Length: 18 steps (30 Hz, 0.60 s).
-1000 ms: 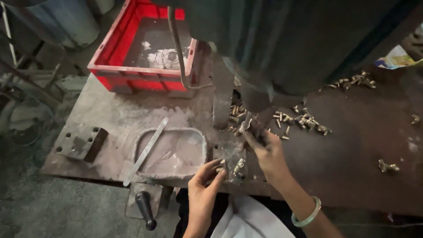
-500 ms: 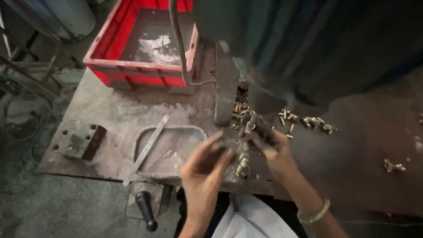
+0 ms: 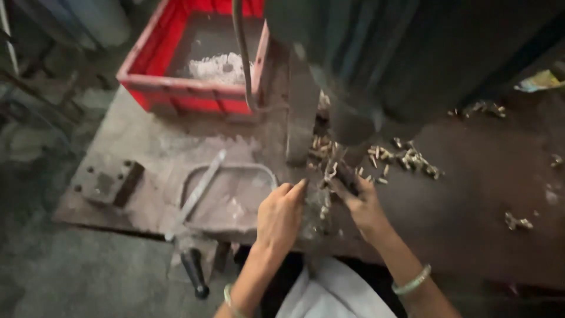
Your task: The person drills holes in small brass fittings one at a time using a bench drill press. They pick a fitting from a pile on the worktable, hold it under the spinning bit, then dip or rinse the part in a tray of liquid and set it with the finished pieces.
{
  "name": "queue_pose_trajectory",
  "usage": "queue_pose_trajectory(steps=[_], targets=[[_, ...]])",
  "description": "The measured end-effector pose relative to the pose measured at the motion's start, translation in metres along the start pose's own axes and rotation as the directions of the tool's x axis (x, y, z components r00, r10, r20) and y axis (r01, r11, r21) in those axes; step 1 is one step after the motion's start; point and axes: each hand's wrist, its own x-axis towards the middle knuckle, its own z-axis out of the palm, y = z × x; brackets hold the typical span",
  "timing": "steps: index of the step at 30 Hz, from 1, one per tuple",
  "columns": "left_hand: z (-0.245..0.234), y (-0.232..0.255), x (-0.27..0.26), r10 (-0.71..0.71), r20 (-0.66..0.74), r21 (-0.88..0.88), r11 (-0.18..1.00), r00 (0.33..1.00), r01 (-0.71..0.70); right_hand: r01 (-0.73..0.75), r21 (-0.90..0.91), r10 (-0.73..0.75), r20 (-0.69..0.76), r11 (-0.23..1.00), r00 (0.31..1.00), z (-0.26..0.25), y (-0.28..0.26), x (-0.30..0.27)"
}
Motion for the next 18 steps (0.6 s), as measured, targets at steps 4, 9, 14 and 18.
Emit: queue_pose_trajectory(steps=[4,9,14,18], targets=[[-0.074,0.072,-0.011,-0.241,-0.231,-0.785,0.618,0.943,-0.035,-0.044,0.014,0.045,-0.08,0.999,0.996,0.004,-0.01,0.003],[-0.056,0.061,0.001,0.363,-0.604,-0.238,0.768,0.71,-0.595,0.069,0.222,-0.07,-0.005,0.973,0.998,-0.011,0.051,0.014],[0.003,0.006,-0.011,0.298,-0.335,-0.132,0.925,0.894,-0.357,0.175,-0.159,-0.16,0.101,0.972,0.982,-0.017,0.037,0.012],[-0.006,0.007,-0.02,0.157,-0.287,-0.176,0.961,0.945,-0.214,-0.198,-0.005,0.196,-0.11,0.98,0.974,0.008,-0.012,-0.026]])
